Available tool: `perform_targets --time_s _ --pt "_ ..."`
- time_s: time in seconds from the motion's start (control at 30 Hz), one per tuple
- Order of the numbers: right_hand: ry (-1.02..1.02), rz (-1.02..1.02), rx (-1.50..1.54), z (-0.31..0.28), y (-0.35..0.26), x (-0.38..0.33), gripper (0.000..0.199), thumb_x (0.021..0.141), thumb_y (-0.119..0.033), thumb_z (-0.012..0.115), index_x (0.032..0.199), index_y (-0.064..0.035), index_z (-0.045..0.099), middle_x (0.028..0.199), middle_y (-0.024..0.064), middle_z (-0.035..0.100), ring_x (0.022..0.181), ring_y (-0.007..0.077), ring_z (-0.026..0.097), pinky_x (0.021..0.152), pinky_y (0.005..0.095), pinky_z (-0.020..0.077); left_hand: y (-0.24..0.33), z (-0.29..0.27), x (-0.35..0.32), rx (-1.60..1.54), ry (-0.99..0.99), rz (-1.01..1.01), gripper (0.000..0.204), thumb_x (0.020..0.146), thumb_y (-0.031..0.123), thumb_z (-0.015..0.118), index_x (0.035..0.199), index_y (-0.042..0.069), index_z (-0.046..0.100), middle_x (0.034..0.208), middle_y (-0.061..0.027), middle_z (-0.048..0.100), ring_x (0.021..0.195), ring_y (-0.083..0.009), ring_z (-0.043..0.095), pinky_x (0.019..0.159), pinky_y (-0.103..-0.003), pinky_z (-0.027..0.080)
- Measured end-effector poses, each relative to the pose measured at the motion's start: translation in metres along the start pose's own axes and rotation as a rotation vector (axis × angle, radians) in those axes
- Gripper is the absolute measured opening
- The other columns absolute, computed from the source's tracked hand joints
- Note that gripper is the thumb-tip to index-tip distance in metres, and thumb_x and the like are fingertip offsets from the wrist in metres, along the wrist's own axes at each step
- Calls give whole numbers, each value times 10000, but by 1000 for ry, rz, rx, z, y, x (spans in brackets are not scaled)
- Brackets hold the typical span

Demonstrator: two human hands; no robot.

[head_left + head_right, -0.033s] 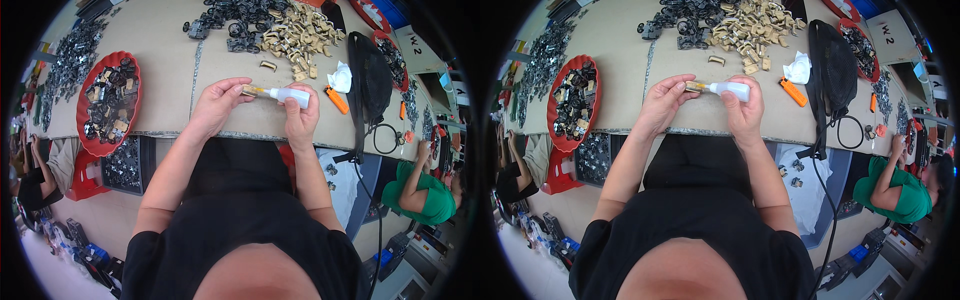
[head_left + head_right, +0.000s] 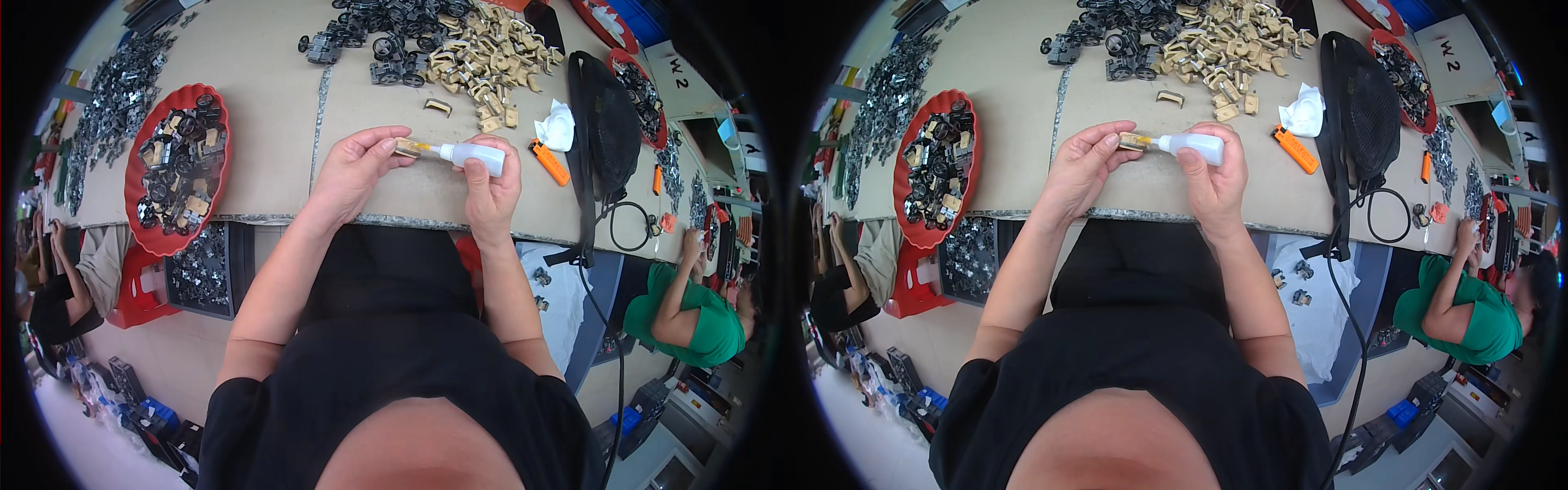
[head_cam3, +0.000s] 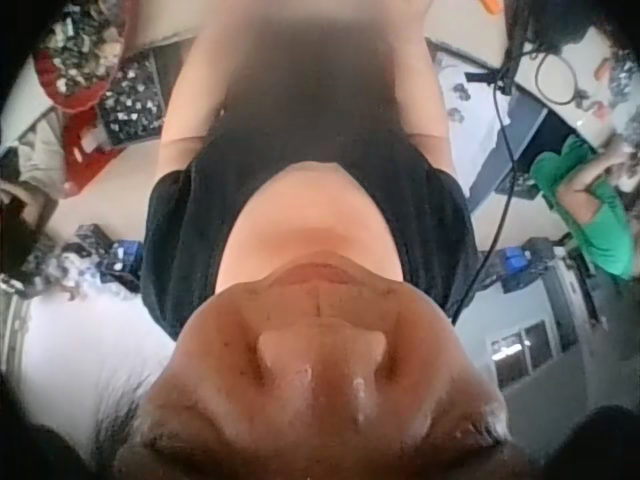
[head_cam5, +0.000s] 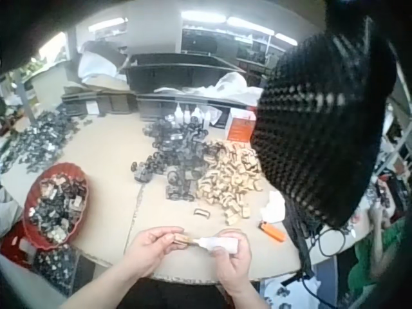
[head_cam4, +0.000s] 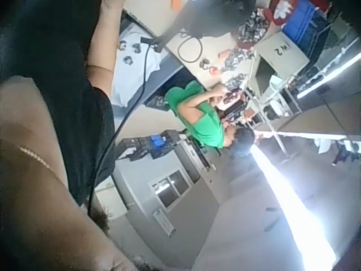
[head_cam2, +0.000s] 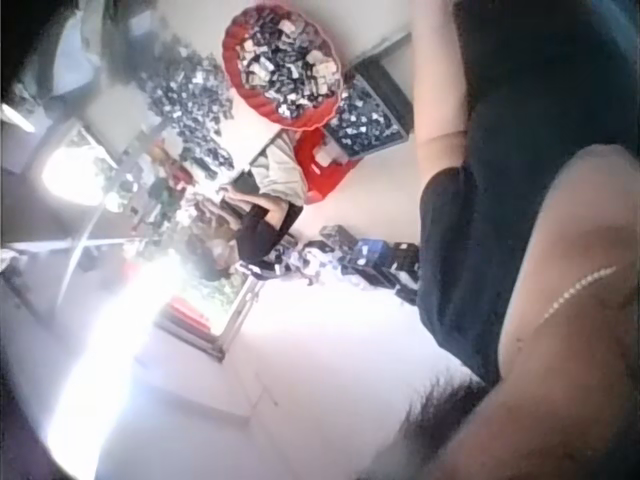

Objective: Apply glue to small plastic components and assemble them on a workbench.

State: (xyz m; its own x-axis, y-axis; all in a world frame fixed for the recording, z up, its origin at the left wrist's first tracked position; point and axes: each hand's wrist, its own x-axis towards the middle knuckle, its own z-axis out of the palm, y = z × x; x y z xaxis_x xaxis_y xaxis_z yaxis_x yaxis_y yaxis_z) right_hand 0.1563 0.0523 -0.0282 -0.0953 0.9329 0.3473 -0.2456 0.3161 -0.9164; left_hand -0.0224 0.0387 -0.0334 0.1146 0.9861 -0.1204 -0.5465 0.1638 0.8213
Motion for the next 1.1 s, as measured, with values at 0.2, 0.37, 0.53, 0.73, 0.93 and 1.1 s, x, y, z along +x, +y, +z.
perform_targets --time_s 0.2,0.37,0.53,0.73,0.93,1.1 --pt "-1 -13 -36 0 0 0 266 847 -138 612 1011 7 461 981 79 490 819 110 496 728 232 425 -1 -1 0 11 -2 -9 266 918 98 467 1110 -74 532 1024 -140 593 951 -189 577 878 -339 474" --pt "-10 -20 -60 -1 4 0 258 840 -125 620 1004 5 469 977 78 493 846 122 497 756 244 421 1 0 0 14 0 -12 266 919 97 465 1112 -74 530 1022 -140 593 950 -189 578 881 -339 474" --pt "-37 -28 -94 -1 3 0 265 836 -134 627 997 9 473 978 91 493 873 138 496 783 256 415 2 1 -1 11 -5 -17 267 917 98 469 1112 -74 529 1017 -140 593 950 -191 578 883 -341 475" --pt "-29 -89 -145 -1 4 0 283 829 -140 636 999 16 472 975 111 493 874 157 500 792 261 415 2 0 -1 -2 -8 -26 264 915 95 472 1110 -74 530 1015 -145 591 949 -194 579 881 -345 479" --pt "-3 -115 -154 -2 6 0 290 828 -143 638 1000 20 470 975 112 494 871 157 501 786 262 419 5 0 0 -50 -6 -37 258 907 88 485 1102 -74 533 1005 -146 593 941 -200 585 874 -339 486" --pt "-13 -115 -170 -1 2 0 293 827 -147 640 999 21 471 974 111 494 866 156 502 781 260 419 7 1 0 -72 12 -43 252 903 79 489 1094 -79 533 1007 -148 590 941 -204 586 875 -336 486"
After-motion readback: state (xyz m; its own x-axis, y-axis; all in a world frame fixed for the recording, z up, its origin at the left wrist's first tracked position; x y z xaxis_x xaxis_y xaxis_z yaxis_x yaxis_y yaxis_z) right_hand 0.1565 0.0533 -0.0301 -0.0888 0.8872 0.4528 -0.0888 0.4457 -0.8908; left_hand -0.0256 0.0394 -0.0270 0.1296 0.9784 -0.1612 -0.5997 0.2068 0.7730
